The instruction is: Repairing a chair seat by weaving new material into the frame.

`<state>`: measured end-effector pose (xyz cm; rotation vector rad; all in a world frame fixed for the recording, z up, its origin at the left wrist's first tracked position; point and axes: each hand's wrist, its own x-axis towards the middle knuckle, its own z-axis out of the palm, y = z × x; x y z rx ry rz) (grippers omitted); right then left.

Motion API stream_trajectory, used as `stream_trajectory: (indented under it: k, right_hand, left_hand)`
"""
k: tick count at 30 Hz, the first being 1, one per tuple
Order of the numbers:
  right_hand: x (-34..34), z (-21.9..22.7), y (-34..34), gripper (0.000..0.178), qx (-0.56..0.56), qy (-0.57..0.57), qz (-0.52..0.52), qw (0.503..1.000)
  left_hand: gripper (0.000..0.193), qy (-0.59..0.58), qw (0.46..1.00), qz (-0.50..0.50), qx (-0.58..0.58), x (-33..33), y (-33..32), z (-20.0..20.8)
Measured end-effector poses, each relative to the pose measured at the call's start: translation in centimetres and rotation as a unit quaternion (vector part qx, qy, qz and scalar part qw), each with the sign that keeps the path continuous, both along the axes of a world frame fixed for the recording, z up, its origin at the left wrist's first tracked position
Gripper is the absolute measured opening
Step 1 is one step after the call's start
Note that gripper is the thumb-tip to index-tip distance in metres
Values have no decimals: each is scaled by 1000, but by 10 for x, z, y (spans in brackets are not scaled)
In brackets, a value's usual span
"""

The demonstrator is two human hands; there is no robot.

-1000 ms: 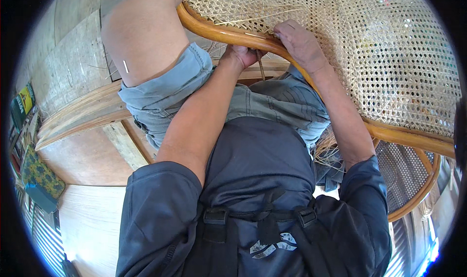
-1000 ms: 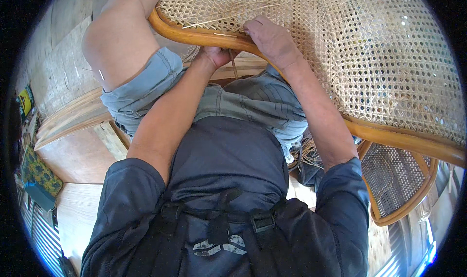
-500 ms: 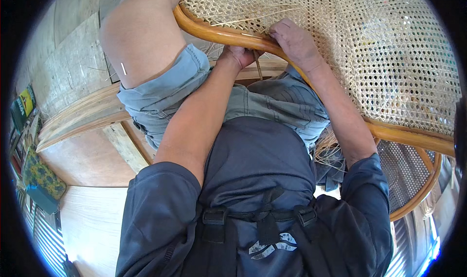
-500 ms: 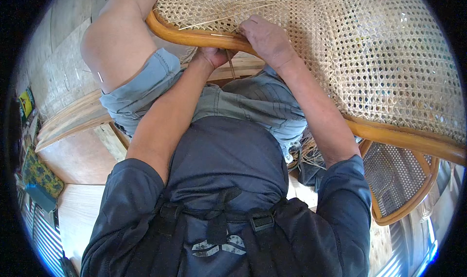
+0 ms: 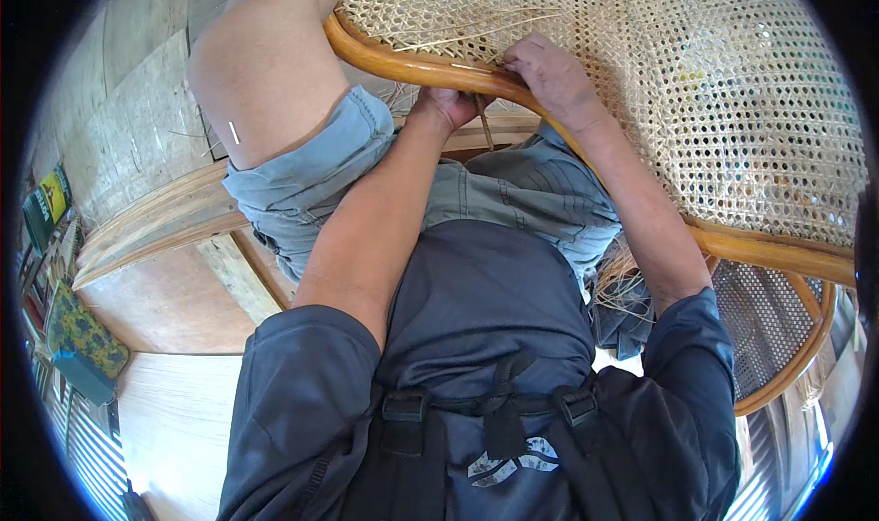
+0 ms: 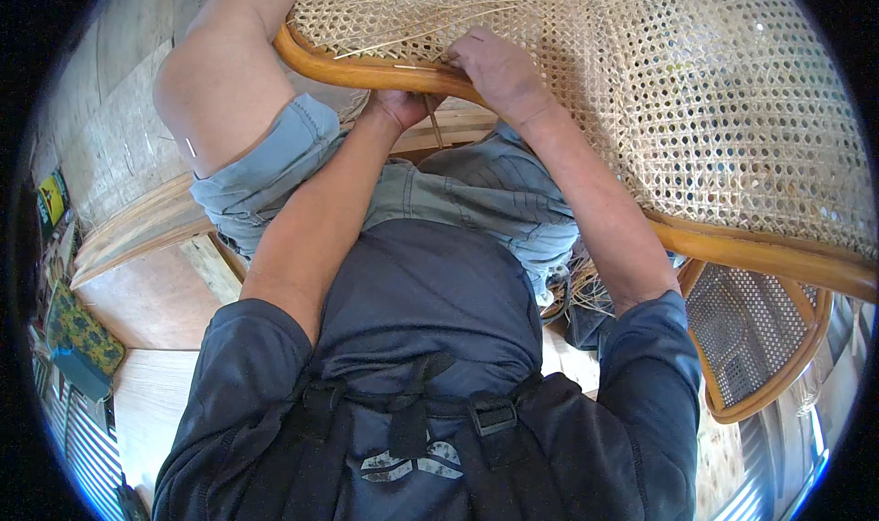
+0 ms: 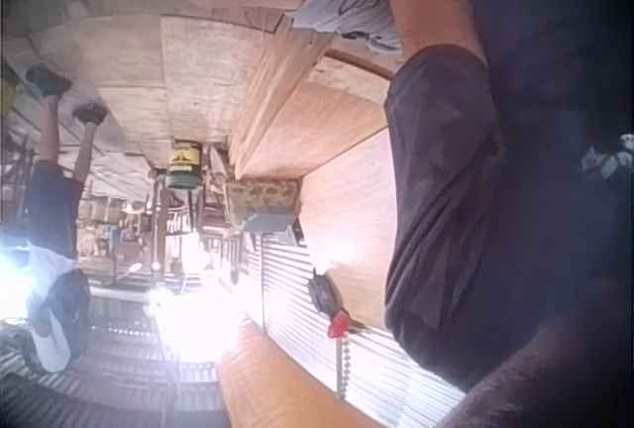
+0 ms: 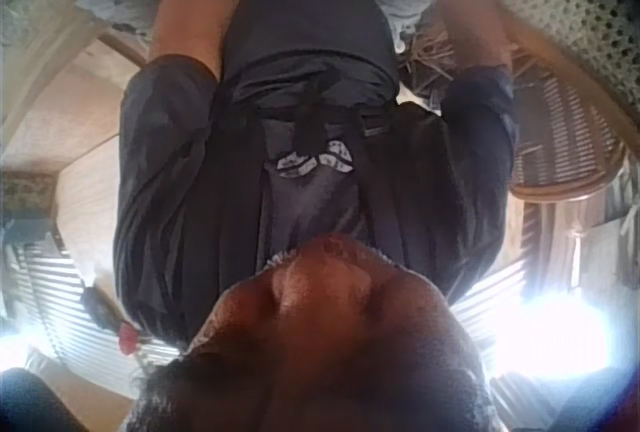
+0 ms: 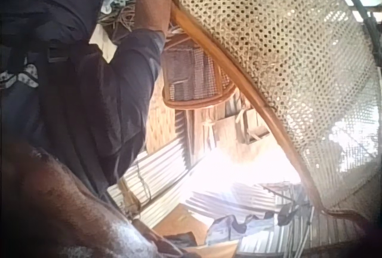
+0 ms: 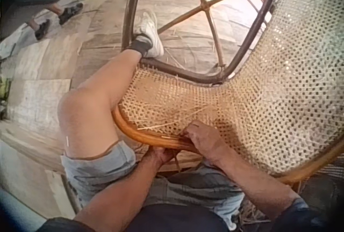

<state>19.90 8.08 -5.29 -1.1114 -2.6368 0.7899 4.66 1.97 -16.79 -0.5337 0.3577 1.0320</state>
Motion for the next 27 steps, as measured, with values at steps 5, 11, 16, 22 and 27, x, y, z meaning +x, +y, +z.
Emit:
stream_trajectory:
  k: [5, 11, 16, 22, 27]
  right_hand:
    - [2, 1, -2, 9, -25, 28, -19, 999]
    - [-2, 3, -6, 10, -13, 16, -41, 999]
    - [-7, -1, -3, 11, -11, 12, -37, 999]
    - [-1, -2, -4, 11, -9, -14, -52, 999]
    - [3, 0, 0, 10, -57, 67, -36, 996]
  left_hand:
    - [26, 59, 997, -8, -52, 2, 2, 3]
    - [21, 93, 995, -30, -10, 3, -2, 16]
    - [36, -20, 998, -18, 54, -4, -6, -24]
    - [21, 128, 988, -32, -84, 9, 10, 33]
    - [32, -95, 989, 0, 117, -6, -7, -43]
